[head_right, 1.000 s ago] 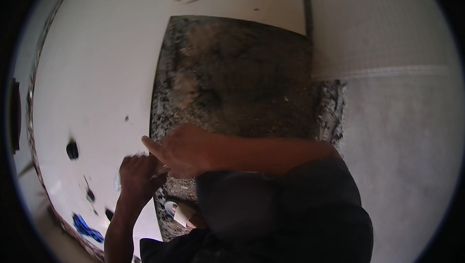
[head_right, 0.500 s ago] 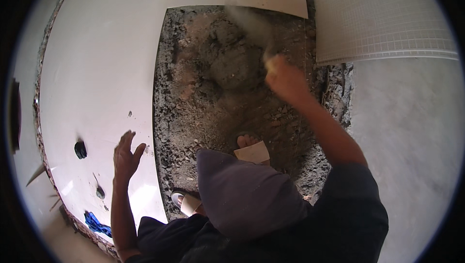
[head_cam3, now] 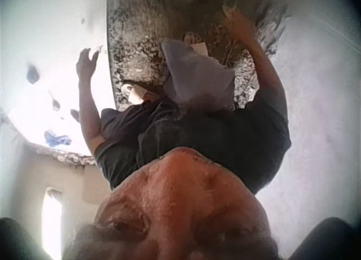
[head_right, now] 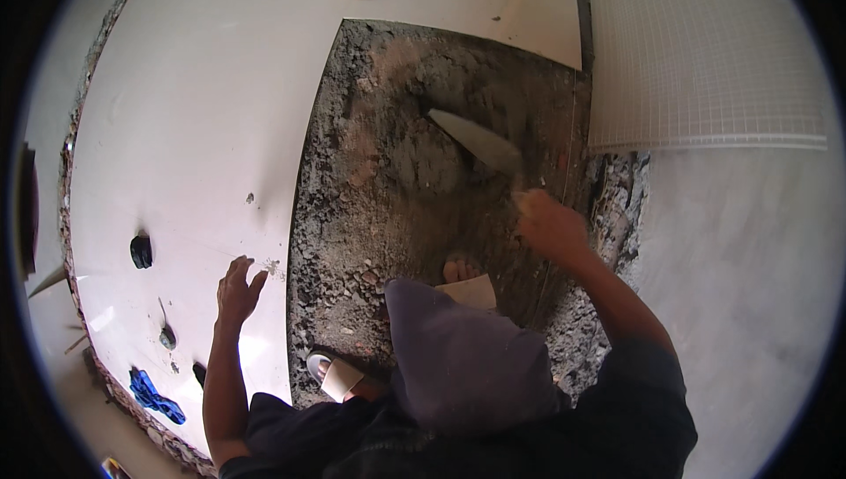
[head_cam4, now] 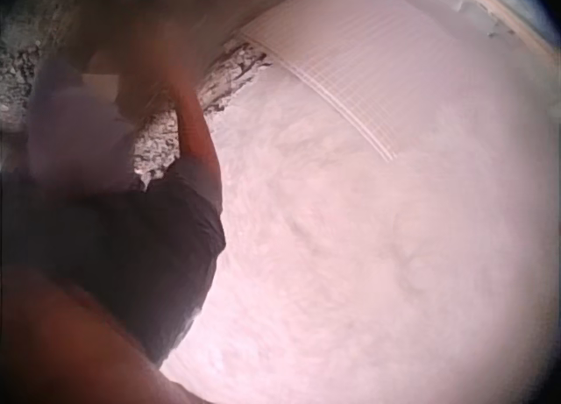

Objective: The person scoops cement from a bucket and spreads it onto the floor using a trowel. They repeatedly smooth the cement over a section of the floor, preparing the surface for tiling.

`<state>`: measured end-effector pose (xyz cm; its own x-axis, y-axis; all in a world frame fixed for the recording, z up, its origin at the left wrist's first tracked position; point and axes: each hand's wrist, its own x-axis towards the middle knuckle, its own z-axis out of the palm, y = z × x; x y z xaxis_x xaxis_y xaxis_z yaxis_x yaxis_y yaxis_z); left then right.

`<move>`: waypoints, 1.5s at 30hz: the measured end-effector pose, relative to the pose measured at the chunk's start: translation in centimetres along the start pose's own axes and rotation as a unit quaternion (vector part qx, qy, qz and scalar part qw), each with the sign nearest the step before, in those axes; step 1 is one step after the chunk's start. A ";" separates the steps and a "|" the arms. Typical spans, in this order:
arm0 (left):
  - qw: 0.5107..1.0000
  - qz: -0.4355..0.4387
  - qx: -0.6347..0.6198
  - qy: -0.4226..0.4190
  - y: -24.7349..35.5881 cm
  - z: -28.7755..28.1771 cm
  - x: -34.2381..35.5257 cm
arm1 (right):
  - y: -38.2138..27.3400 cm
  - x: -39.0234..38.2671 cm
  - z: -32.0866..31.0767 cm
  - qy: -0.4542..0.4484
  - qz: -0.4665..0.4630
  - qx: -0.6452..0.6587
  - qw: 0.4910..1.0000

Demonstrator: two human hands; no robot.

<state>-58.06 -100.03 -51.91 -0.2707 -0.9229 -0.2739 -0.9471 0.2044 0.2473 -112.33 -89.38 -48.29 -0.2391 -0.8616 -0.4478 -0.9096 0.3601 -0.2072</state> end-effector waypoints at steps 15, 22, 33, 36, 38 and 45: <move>0.990 -0.109 -0.064 -0.058 -4.2 2.8 -4.8 | -12.2 22.6 -4.6 -0.151 0.134 0.231 0.952; 0.992 -0.094 -0.066 -0.049 -3.8 2.7 -2.4 | -12.0 23.0 -6.8 -0.108 -0.082 -0.042 0.990; 0.993 -0.056 -0.074 -0.068 -2.8 3.9 2.2 | 7.7 12.8 -1.6 -0.001 0.093 -0.177 0.980; 0.992 -0.064 -0.099 -0.037 -3.6 3.3 1.5 | 7.1 13.1 -3.8 -0.053 0.149 -0.109 0.981; 0.988 -0.077 -0.130 -0.015 -4.0 3.0 0.7 | 5.2 12.7 -7.0 -0.068 0.146 -0.087 0.983; 0.989 -0.092 -0.106 -0.053 -3.1 2.7 -0.9 | 0.9 20.2 -13.1 -0.055 -0.028 -0.174 0.983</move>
<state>-55.32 -98.95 -54.93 -0.1249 -0.8962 -0.4257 -0.9278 -0.0465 0.3702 -122.40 -111.15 -46.11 -0.1647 -0.8258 -0.5393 -0.9860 0.1525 0.0677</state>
